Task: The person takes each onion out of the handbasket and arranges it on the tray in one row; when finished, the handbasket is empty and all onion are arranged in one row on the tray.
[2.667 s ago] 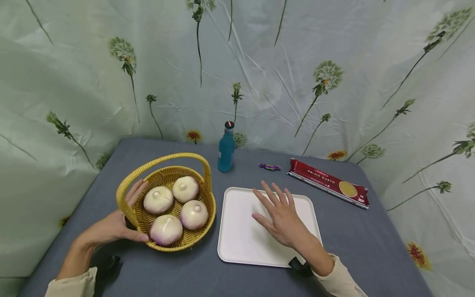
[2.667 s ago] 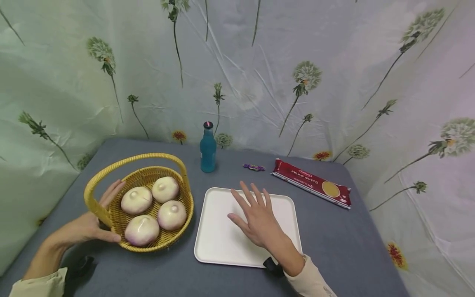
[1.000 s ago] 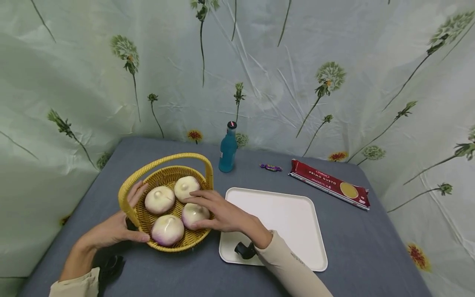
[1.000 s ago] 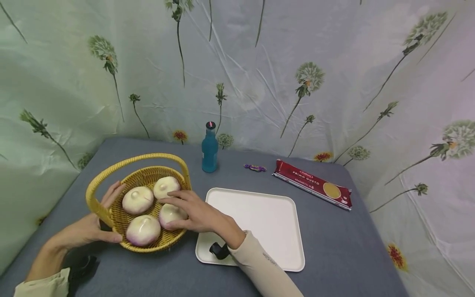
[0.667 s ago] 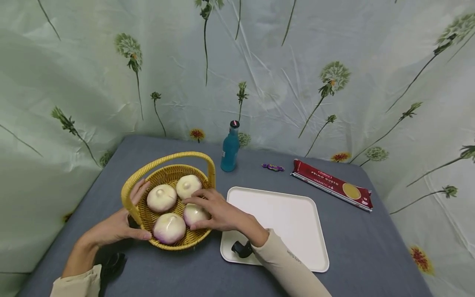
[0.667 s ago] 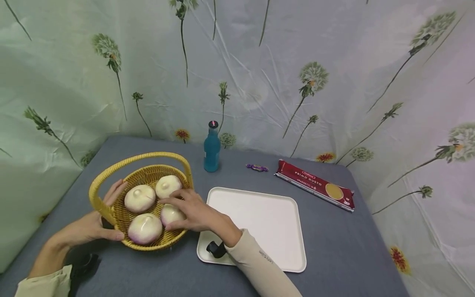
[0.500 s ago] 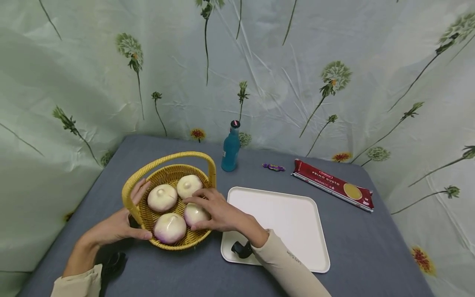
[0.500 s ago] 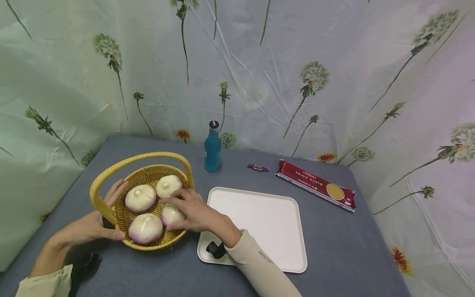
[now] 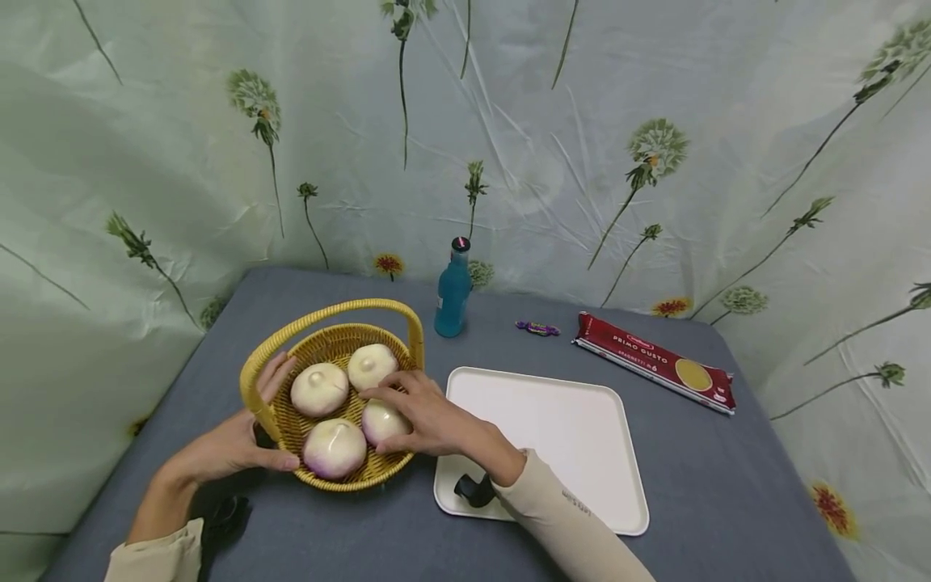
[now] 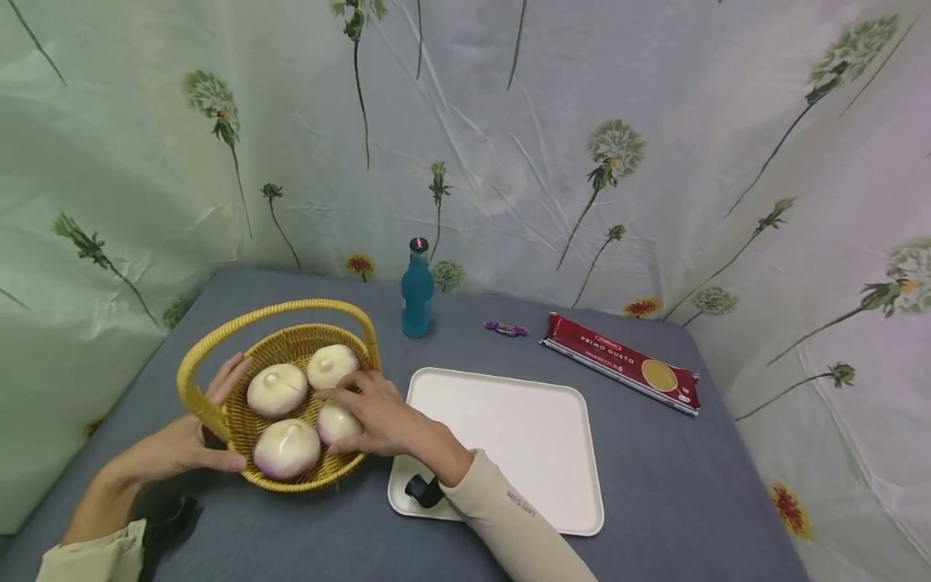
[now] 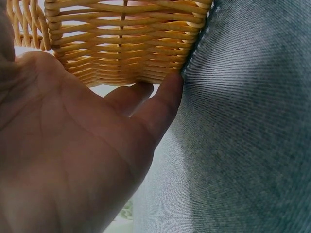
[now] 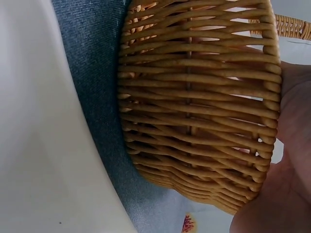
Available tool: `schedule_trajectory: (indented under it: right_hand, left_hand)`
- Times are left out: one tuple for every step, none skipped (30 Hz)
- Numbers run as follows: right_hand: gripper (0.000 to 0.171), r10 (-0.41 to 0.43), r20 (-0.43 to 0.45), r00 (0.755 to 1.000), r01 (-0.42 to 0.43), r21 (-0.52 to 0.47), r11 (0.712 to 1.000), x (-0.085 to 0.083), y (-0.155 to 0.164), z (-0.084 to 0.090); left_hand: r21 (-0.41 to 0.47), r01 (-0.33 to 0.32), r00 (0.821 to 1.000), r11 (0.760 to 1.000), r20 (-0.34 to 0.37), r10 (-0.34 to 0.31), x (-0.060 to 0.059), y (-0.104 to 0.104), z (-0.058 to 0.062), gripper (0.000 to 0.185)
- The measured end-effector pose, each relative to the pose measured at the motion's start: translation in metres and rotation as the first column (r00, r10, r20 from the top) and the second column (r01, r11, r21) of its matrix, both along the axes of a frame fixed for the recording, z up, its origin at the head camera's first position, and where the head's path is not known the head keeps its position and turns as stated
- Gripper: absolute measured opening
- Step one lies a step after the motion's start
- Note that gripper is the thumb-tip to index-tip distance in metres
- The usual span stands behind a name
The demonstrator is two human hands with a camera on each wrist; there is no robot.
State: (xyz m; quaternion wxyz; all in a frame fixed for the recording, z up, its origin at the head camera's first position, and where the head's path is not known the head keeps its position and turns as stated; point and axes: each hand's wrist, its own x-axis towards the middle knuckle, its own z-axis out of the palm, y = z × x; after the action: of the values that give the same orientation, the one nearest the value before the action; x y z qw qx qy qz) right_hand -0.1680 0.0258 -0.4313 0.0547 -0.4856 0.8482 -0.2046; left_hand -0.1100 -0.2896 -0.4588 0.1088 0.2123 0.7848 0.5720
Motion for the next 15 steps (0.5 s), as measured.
schedule_trajectory:
  right_hand:
    - [0.072, -0.003, -0.001, 1.0, 0.003, 0.0, 1.0, 0.0003, 0.0, -0.0002]
    - [0.072, -0.005, 0.0, 1.0, 0.005, 0.0, 1.0, 0.0007, 0.0, -0.0003]
    - [0.072, -0.008, 0.0, 1.0, 0.008, 0.001, 1.0, 0.0009, 0.0, -0.0003]
    - [0.072, -0.01, -0.002, 1.0, 0.01, 0.001, 1.0, 0.0009, -0.0001, -0.0007]
    - [0.073, -0.011, -0.001, 1.0, 0.011, 0.001, 1.0, 0.001, -0.0002, -0.0007]
    - [0.073, -0.012, -0.001, 1.0, 0.012, 0.001, 1.0, 0.0012, -0.0004, -0.0005]
    - [0.073, -0.014, -0.002, 1.0, 0.014, 0.002, 1.0, 0.0013, -0.0006, -0.0005]
    - [0.073, -0.015, -0.003, 1.0, 0.015, 0.004, 1.0, 0.0014, -0.0007, -0.0005]
    - [0.073, -0.015, -0.005, 1.0, 0.015, 0.004, 1.0, 0.0015, -0.0007, -0.0004]
    - [0.073, -0.015, -0.008, 1.0, 0.015, 0.005, 1.0, 0.0016, -0.0007, -0.0003]
    - [0.073, -0.017, -0.007, 1.0, 0.017, 0.007, 1.0, 0.0019, -0.0007, 0.0002]
    - [0.073, -0.018, -0.01, 1.0, 0.018, 0.009, 1.0, 0.0021, -0.0005, 0.0003]
    - [0.073, -0.02, -0.012, 1.0, 0.02, 0.01, 1.0, 0.0022, -0.0004, 0.0003]
    - [0.073, -0.021, -0.015, 1.0, 0.021, 0.01, 1.0, 0.0023, -0.0003, 0.0005]
    - [0.072, -0.02, -0.015, 1.0, 0.02, 0.009, 1.0, 0.0024, -0.0002, 0.0006]
  left_hand:
    - [0.004, 0.0, 1.0, 1.0, 0.007, 0.0, 0.0002, 0.0001, -0.0001, 0.13]
    - [0.005, 0.0, 1.0, 1.0, 0.008, 0.0, 0.0003, 0.0002, -0.0002, 0.13]
    - [0.004, 0.0, 1.0, 1.0, 0.008, 0.0, 0.0004, 0.0001, -0.0004, 0.13]
    - [0.006, 0.001, 1.0, 1.0, 0.008, -0.001, 0.0005, 0.0001, -0.0003, 0.13]
    - [0.004, 0.0, 1.0, 1.0, 0.005, 0.0, 0.0005, 0.0, -0.0004, 0.13]
    - [0.007, 0.0, 1.0, 1.0, 0.003, 0.0, 0.0005, -0.0002, -0.0003, 0.13]
    - [0.005, -0.001, 1.0, 1.0, 0.0, 0.001, 0.0004, -0.0003, -0.0003, 0.13]
    - [0.005, -0.002, 1.0, 1.0, -0.002, 0.002, 0.0002, -0.0004, -0.0002, 0.13]
    - [0.005, -0.003, 1.0, 1.0, -0.003, 0.003, 0.0001, -0.0005, -0.0001, 0.13]
    - [0.004, -0.004, 1.0, 1.0, -0.004, 0.004, 0.0, -0.0005, 0.0, 0.13]
    - [0.002, -0.005, 1.0, 1.0, -0.006, 0.005, -0.0003, -0.0006, -0.0001, 0.13]
    - [-0.002, -0.005, 1.0, 1.0, -0.007, 0.005, -0.0005, -0.0006, -0.0002, 0.13]
    - [-0.006, -0.006, 1.0, 1.0, -0.008, 0.006, -0.0007, -0.0006, -0.0003, 0.13]
    - [-0.009, -0.006, 1.0, 1.0, -0.007, 0.005, -0.0008, -0.0006, -0.0005, 0.13]
    - [-0.013, -0.006, 1.0, 1.0, -0.009, 0.005, -0.001, -0.0006, -0.0006, 0.13]
